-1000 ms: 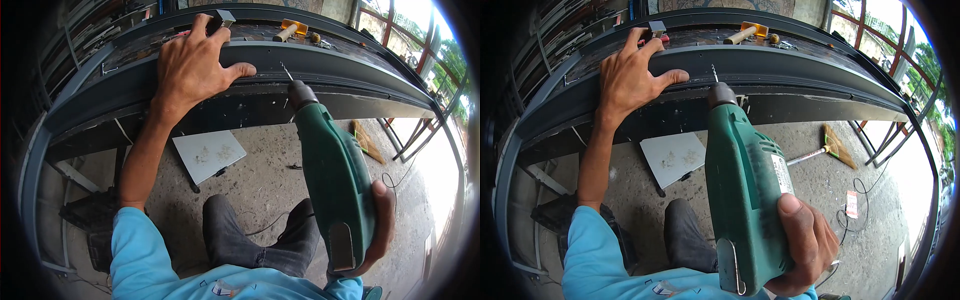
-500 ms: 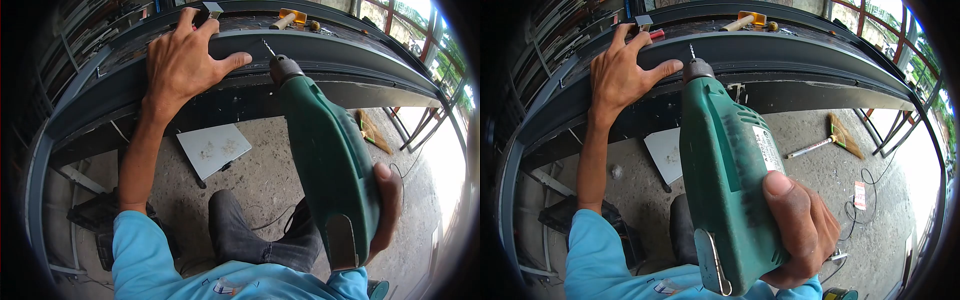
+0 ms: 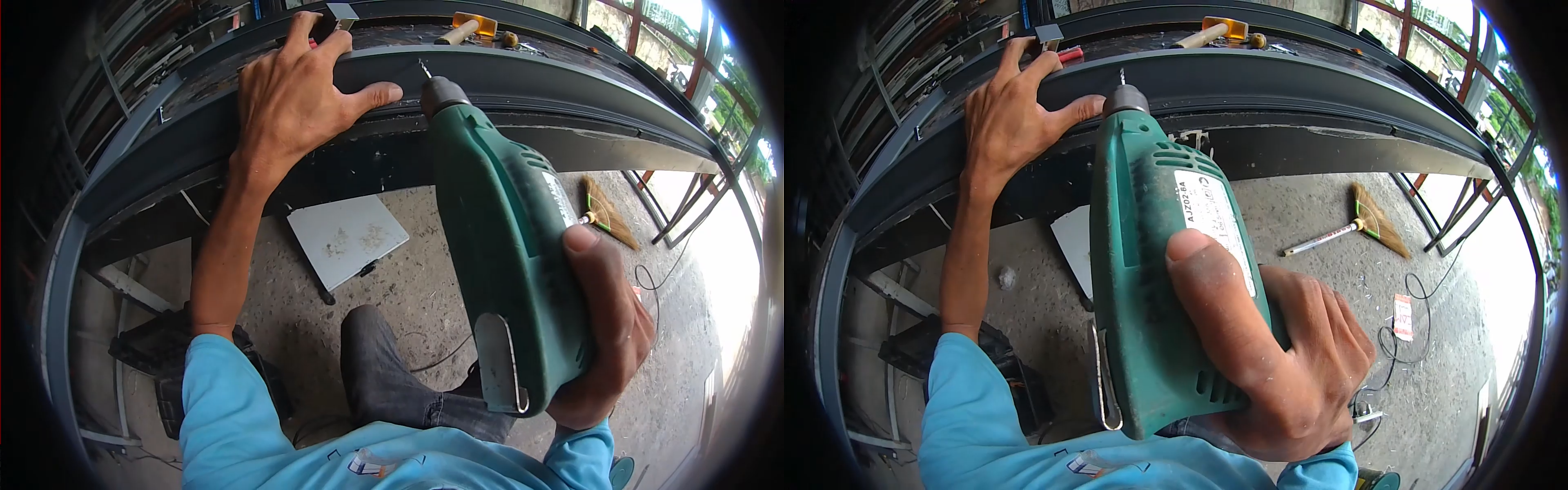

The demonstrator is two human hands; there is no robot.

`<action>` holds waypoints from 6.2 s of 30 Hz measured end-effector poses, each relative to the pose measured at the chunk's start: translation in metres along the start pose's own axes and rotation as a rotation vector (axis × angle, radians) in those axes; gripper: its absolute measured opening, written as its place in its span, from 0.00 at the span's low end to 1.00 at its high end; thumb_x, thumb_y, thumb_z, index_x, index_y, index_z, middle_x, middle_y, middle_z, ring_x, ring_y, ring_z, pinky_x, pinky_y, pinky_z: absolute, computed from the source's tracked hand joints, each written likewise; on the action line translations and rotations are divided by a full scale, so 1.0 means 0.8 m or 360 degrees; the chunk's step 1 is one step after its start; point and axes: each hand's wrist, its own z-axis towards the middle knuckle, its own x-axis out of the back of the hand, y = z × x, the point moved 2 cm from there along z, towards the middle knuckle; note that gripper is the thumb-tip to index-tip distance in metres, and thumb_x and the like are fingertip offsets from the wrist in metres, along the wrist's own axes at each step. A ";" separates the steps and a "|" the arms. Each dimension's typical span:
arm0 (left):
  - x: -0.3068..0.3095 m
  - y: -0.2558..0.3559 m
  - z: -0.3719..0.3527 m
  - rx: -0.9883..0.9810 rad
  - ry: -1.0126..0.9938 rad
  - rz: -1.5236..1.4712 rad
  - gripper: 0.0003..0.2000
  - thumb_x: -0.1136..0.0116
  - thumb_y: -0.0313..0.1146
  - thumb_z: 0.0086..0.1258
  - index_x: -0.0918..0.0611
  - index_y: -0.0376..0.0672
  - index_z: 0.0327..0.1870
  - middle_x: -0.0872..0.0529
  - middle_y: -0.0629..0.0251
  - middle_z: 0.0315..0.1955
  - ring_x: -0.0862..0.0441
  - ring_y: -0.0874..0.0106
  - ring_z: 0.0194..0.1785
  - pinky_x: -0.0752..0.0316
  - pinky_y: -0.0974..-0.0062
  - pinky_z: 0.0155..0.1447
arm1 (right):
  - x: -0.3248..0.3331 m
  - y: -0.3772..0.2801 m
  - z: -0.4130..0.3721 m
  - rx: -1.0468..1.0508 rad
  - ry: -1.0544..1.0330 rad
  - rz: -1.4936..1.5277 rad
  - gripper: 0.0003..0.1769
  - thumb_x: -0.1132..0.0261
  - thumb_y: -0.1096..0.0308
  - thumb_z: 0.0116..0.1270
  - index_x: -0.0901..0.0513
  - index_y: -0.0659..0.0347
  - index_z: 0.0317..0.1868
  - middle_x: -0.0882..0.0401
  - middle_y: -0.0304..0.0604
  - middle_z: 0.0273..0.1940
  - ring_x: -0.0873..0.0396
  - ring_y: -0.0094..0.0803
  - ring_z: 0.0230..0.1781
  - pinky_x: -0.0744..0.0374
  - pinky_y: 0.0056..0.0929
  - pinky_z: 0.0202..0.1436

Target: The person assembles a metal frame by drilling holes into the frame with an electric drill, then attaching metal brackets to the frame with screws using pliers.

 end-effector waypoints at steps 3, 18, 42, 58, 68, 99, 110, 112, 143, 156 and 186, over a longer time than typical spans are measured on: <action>-0.003 -0.002 -0.001 -0.0037 0.0038 -0.0017 0.39 0.35 0.71 0.48 0.15 0.41 0.46 0.21 0.54 0.52 0.14 0.58 0.39 0.18 0.61 0.41 | -0.011 0.016 0.004 0.0081 0.0174 0.0203 0.35 0.25 0.65 0.54 0.26 0.59 0.64 0.18 0.52 0.53 0.15 0.44 0.48 0.16 0.38 0.52; -0.005 -0.004 0.000 -0.0005 -0.0015 0.0006 0.42 0.40 0.76 0.46 0.15 0.43 0.48 0.21 0.59 0.51 0.14 0.58 0.42 0.18 0.58 0.43 | -0.007 0.025 0.027 0.0067 -0.0129 0.0024 0.40 0.23 0.68 0.51 0.28 0.62 0.65 0.20 0.52 0.57 0.18 0.45 0.54 0.19 0.41 0.58; 0.001 -0.005 0.000 -0.0109 0.0140 -0.0079 0.34 0.29 0.64 0.49 0.14 0.35 0.38 0.21 0.55 0.45 0.15 0.59 0.43 0.18 0.62 0.44 | -0.045 0.034 -0.088 -0.0546 0.0395 0.0464 0.32 0.33 0.44 0.60 0.25 0.50 0.61 0.23 0.57 0.54 0.16 0.41 0.47 0.15 0.39 0.51; -0.002 -0.007 -0.001 -0.0202 0.0201 0.0038 0.35 0.32 0.67 0.50 0.14 0.38 0.39 0.20 0.52 0.46 0.14 0.57 0.38 0.18 0.62 0.42 | -0.053 0.034 -0.071 -0.0361 0.0392 0.0463 0.30 0.34 0.52 0.63 0.26 0.59 0.61 0.17 0.55 0.46 0.15 0.39 0.43 0.16 0.32 0.50; -0.002 -0.006 -0.001 -0.0116 0.0138 0.0019 0.35 0.32 0.67 0.49 0.14 0.37 0.39 0.19 0.52 0.46 0.14 0.57 0.39 0.18 0.63 0.43 | -0.060 0.038 -0.059 -0.0271 0.0319 0.0398 0.33 0.33 0.51 0.63 0.30 0.56 0.64 0.17 0.55 0.44 0.15 0.40 0.42 0.15 0.32 0.47; 0.000 -0.006 0.003 -0.0144 0.0035 -0.0017 0.34 0.33 0.66 0.52 0.15 0.37 0.39 0.22 0.54 0.46 0.15 0.58 0.41 0.19 0.61 0.41 | -0.047 0.006 -0.059 -0.0082 0.0060 0.0030 0.43 0.24 0.66 0.46 0.31 0.44 0.66 0.20 0.47 0.32 0.19 0.39 0.28 0.21 0.37 0.31; -0.001 -0.006 0.003 -0.0158 0.0068 -0.0034 0.34 0.32 0.66 0.51 0.15 0.37 0.39 0.22 0.53 0.47 0.15 0.58 0.40 0.18 0.61 0.40 | -0.042 0.010 -0.050 -0.0106 0.0045 0.0045 0.45 0.21 0.60 0.47 0.32 0.45 0.67 0.21 0.45 0.28 0.20 0.36 0.24 0.24 0.36 0.28; -0.001 -0.006 0.002 -0.0142 0.0048 -0.0032 0.34 0.32 0.66 0.52 0.15 0.38 0.39 0.22 0.53 0.47 0.15 0.58 0.41 0.18 0.61 0.41 | -0.041 0.010 -0.050 -0.0115 0.0046 0.0052 0.45 0.21 0.58 0.47 0.32 0.46 0.67 0.21 0.44 0.27 0.21 0.35 0.23 0.25 0.36 0.27; 0.001 -0.002 0.002 -0.0043 0.0024 0.0034 0.36 0.34 0.68 0.51 0.15 0.40 0.44 0.23 0.52 0.51 0.15 0.56 0.43 0.18 0.60 0.42 | -0.027 0.010 -0.027 0.0127 0.0238 -0.0051 0.45 0.19 0.56 0.45 0.28 0.50 0.65 0.19 0.43 0.28 0.19 0.33 0.25 0.23 0.34 0.29; 0.002 -0.001 0.002 -0.0003 0.0004 -0.0037 0.36 0.33 0.67 0.51 0.14 0.38 0.46 0.23 0.49 0.54 0.15 0.54 0.46 0.18 0.59 0.46 | -0.004 0.013 -0.017 0.0195 0.0055 -0.0068 0.40 0.20 0.62 0.45 0.25 0.63 0.61 0.16 0.50 0.40 0.15 0.37 0.34 0.20 0.32 0.40; 0.000 -0.003 0.002 -0.0036 0.0045 -0.0060 0.36 0.32 0.67 0.50 0.14 0.36 0.41 0.22 0.48 0.53 0.14 0.53 0.43 0.17 0.60 0.44 | -0.015 0.025 -0.014 0.0291 -0.0048 -0.0255 0.43 0.21 0.63 0.44 0.26 0.58 0.63 0.17 0.48 0.35 0.17 0.39 0.34 0.22 0.36 0.38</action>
